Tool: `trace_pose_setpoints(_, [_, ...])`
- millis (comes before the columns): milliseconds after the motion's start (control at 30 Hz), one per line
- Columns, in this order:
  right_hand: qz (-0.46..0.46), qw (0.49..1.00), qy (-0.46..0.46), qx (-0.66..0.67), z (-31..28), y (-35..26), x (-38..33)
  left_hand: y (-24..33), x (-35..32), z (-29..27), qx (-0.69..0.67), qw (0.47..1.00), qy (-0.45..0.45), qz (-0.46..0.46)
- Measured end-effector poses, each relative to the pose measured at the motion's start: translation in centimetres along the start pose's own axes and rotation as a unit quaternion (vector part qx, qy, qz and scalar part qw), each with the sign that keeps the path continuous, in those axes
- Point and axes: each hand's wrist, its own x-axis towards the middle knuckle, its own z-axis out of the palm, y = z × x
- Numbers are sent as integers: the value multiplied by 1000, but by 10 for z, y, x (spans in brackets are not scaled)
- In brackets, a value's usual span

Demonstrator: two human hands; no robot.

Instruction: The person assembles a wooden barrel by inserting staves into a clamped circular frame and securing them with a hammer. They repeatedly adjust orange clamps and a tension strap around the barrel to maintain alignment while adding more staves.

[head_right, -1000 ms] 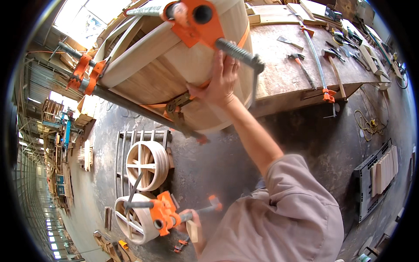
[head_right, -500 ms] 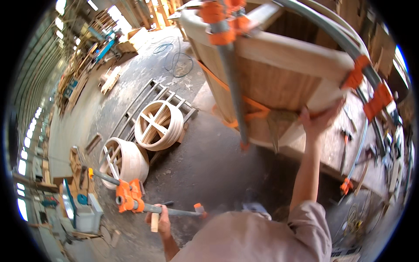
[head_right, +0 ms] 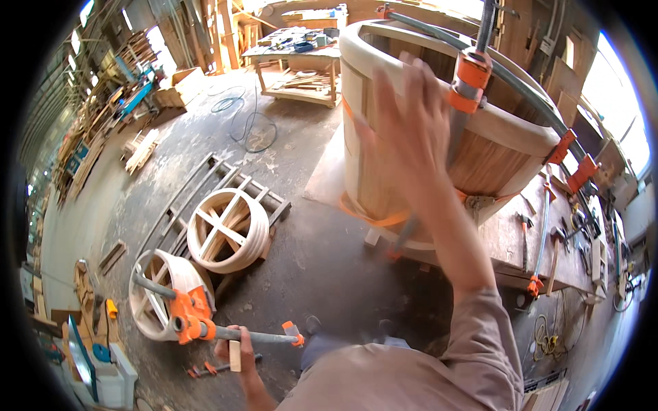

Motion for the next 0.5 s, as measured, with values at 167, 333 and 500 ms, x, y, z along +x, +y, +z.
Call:
trace_pose_setpoints(167, [179,885,-416,-110,59,19,110,-29,30,3,63,995,-54,46])
trace_pose_setpoints(333, [137,906,-377,-135,70,18,110,-58,33,10,141,971,-66,180])
trace_pose_setpoints(500, [93,925,-348,-119,38,44,70,-21,27,31,-49,996,-59,-42])
